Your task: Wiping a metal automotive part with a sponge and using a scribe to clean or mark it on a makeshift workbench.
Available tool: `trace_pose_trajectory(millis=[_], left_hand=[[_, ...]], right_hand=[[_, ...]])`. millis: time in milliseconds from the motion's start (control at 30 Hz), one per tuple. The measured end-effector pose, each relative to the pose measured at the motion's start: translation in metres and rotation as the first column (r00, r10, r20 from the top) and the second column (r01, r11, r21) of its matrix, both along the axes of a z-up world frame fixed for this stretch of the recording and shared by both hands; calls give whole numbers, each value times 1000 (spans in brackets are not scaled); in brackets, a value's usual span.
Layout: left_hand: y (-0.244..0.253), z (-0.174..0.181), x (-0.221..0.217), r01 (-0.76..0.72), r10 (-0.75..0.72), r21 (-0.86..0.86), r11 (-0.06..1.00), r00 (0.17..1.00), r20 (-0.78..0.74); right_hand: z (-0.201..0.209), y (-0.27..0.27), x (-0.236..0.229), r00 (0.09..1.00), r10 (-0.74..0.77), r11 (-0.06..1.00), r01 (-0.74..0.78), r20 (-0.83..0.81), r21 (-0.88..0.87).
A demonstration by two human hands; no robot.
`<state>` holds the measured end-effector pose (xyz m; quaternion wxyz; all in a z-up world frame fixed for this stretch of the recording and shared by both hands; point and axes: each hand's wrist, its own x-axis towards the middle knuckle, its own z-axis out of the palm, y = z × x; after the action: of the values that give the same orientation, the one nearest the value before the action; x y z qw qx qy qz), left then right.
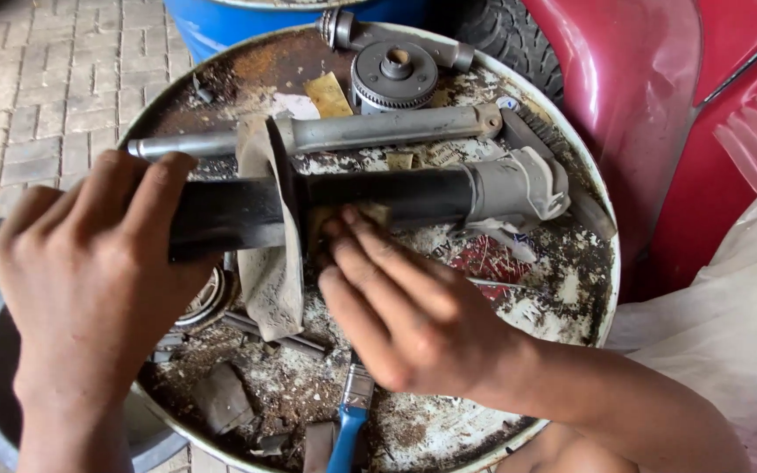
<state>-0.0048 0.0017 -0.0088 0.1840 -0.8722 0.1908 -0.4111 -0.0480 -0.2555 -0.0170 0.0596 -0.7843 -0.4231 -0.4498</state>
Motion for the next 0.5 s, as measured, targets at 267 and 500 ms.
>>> trace_pose_trajectory(millis=[267, 500], left_hand=[[0, 6, -4, -2, 2, 20, 1000, 1000, -9], [-5, 5, -2, 33, -33, -37, 999, 999, 8]], right_hand=[[6, -34, -10, 898, -417, 873, 438, 137, -213], [-6, -24, 1, 948, -318, 945, 315, -12, -92]])
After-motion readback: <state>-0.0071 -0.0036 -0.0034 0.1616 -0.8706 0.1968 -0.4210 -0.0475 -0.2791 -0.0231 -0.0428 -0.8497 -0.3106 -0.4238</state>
